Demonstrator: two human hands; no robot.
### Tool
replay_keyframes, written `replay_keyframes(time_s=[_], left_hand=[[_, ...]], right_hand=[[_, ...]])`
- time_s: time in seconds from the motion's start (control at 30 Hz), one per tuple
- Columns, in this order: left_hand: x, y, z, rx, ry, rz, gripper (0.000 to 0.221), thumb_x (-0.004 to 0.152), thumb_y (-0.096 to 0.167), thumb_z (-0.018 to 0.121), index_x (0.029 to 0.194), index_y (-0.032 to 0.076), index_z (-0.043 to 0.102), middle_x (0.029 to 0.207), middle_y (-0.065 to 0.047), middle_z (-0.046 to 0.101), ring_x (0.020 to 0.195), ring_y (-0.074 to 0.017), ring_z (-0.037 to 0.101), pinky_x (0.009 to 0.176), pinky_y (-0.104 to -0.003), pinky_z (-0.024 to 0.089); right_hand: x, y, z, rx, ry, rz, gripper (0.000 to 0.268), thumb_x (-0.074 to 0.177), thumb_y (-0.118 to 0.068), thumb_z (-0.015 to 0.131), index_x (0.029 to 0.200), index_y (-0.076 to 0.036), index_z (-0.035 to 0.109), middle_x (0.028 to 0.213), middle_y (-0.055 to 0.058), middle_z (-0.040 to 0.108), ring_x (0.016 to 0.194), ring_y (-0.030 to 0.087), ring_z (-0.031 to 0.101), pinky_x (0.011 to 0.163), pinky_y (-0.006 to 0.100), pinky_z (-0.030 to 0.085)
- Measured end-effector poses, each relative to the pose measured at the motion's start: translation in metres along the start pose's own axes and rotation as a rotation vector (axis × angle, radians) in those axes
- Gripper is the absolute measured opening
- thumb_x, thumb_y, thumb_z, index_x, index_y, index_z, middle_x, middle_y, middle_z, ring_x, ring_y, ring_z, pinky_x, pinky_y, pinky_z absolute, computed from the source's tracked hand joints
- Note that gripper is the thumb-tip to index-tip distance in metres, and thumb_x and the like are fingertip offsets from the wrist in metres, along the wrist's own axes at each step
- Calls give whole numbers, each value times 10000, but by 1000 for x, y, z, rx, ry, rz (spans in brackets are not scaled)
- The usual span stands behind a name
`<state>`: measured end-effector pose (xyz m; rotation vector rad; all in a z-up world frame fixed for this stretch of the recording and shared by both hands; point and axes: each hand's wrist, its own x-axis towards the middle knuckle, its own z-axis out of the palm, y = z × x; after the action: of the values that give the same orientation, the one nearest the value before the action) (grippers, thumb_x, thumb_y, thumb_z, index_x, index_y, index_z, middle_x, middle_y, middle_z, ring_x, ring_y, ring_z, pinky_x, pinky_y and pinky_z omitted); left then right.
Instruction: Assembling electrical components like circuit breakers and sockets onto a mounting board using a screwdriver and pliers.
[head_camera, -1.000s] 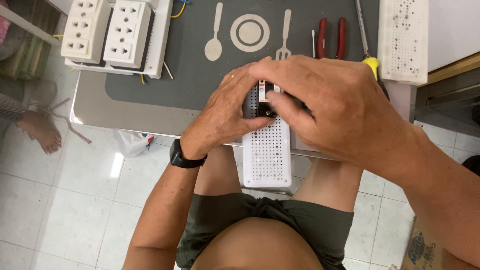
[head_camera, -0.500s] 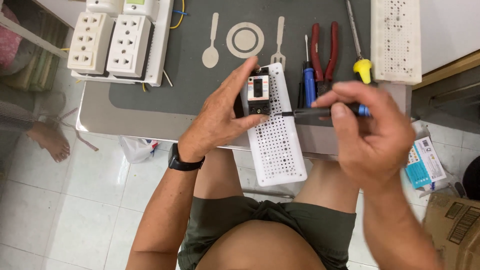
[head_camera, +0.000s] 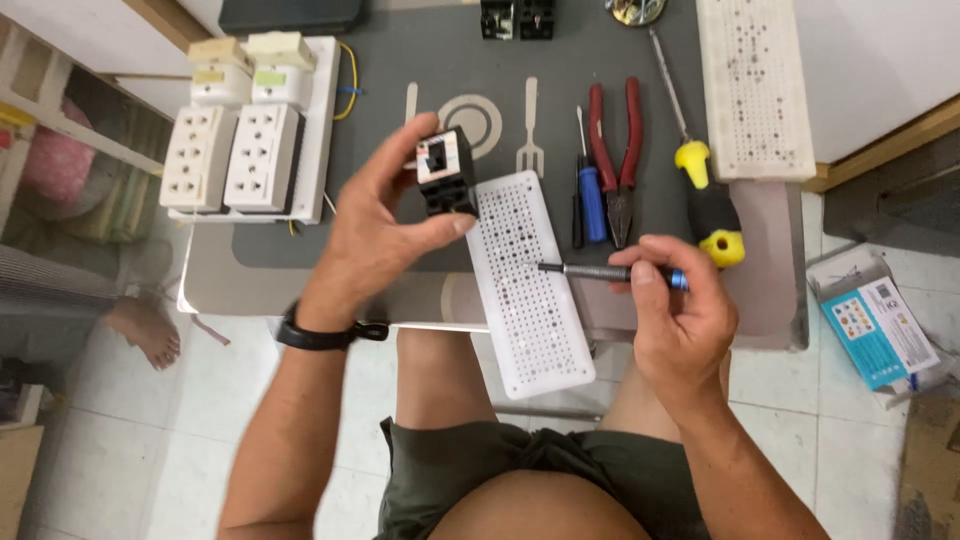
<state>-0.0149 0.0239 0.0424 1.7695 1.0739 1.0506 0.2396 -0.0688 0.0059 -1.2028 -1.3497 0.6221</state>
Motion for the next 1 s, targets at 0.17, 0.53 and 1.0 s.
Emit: replay_keyframes(time_s=[0.17, 0.53, 1.0], left_hand=[[64, 11, -39, 174, -113, -14, 688, 785, 3, 779, 1340, 39, 373, 1322, -172, 469, 1168, -287, 570, 1050, -335, 506], [209, -85, -54, 516, -322, -41, 938, 872, 120, 784, 1520, 149, 106, 1511, -137, 366, 1342, -398, 409, 982, -548, 435], [234, -86, -29, 707, -463, 44, 1008, 788, 237, 857, 1520, 159, 168, 1534, -201, 334, 1107, -334, 552, 991, -462, 413]], right_hand=[[0, 9, 0, 33, 19, 5, 195, 980, -32, 523, 1151, 59, 551, 967, 179, 668, 816, 217, 667, 697, 292, 640], [2, 12, -5, -37, -1, 202, 183, 918, -82, 554, 1062, 10, 621, 954, 123, 713, 700, 192, 725, 687, 259, 634], [5, 17, -3, -50, -16, 156, 160, 902, -71, 553, 1002, 25, 634, 942, 146, 725, 696, 199, 738, 671, 251, 648]])
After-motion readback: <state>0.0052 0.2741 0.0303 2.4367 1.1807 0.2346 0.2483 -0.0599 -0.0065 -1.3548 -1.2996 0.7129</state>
